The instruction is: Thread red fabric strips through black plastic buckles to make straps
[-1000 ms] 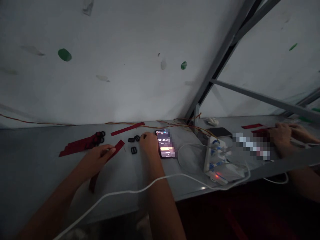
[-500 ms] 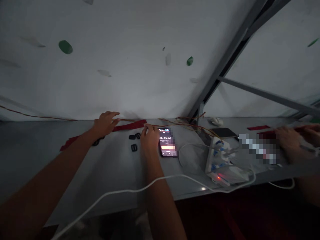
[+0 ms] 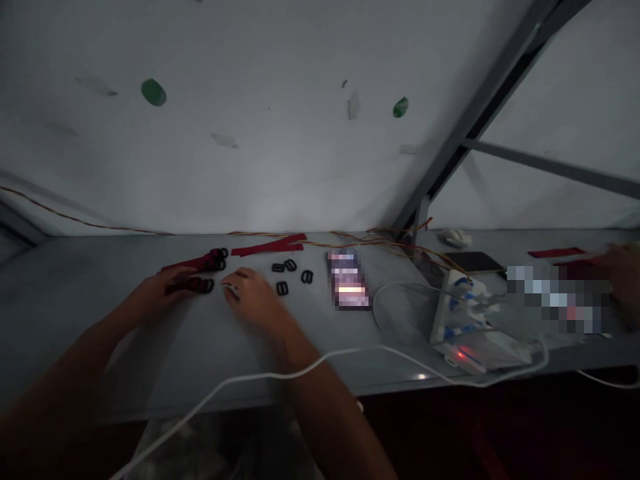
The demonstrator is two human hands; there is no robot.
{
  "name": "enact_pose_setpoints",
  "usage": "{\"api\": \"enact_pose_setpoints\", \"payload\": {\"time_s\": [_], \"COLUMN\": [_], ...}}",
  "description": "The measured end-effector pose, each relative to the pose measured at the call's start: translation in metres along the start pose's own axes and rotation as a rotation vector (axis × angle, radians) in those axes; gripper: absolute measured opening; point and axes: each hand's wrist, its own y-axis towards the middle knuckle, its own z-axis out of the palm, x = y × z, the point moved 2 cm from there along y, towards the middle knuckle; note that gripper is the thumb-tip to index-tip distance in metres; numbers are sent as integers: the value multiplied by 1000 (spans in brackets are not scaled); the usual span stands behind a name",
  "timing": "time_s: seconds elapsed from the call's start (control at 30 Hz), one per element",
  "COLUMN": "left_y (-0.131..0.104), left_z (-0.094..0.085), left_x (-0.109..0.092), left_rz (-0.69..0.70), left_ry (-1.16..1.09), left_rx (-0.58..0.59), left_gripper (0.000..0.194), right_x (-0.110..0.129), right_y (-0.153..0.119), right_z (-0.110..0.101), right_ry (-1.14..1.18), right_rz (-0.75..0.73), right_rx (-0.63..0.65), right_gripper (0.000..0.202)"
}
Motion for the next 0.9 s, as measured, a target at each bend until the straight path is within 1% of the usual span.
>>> {"api": "enact_pose_setpoints", "payload": {"time_s": [0.07, 0.13, 0.2, 0.23, 0.3, 0.37, 0.43, 0.5, 0.53, 0.6, 0.67, 0.73, 0.8, 0.9], "left_y": [-7, -13, -17, -19, -20, -21, -23, -27, -29, -32, -34, -35, -35, -35], "left_z": [1, 6, 12, 14, 18, 20, 21, 21, 23, 26, 31, 34, 36, 38], "left_x": [-3, -10, -21, -27, -39, -50, -60, -66, -69, -71, -70, -67, -67, -67], "left_rz": [-10, -12, -28, -44, -63, -92, -116, -156, -149, -72, 25, 83, 111, 138], "left_ry": [-20, -86, -185, -237, -318, -349, -353, -288, -252, -205, -162, -80, -11, -14], "left_rx": [13, 33, 36, 21, -51, -130, -163, -240, -272, -331, -394, -445, -444, -407], "left_gripper": [51, 51, 54, 55, 53, 45, 40, 31, 25, 20, 19, 20, 24, 29], "right_x": [6, 11, 14, 15, 14, 10, 4, 0, -1, -1, 0, 0, -1, -3], "right_y": [0, 0, 1, 2, 2, 3, 4, 5, 5, 6, 6, 6, 7, 7], "right_z": [10, 15, 16, 16, 14, 13, 12, 11, 11, 10, 12, 13, 15, 15], "right_ry": [84, 185, 332, 433, 641, 809, 893, 946, 975, 1040, 1111, 1171, 1209, 1242], "right_rz": [-34, -56, -41, -14, 112, 251, 355, 413, 427, 442, 450, 467, 498, 538], "right_rx": [62, 93, 91, 67, -8, -92, -156, -184, -181, -153, -102, -74, -94, -130], "right_gripper": [29, 38, 41, 37, 33, 34, 35, 35, 35, 33, 32, 34, 34, 32]}}
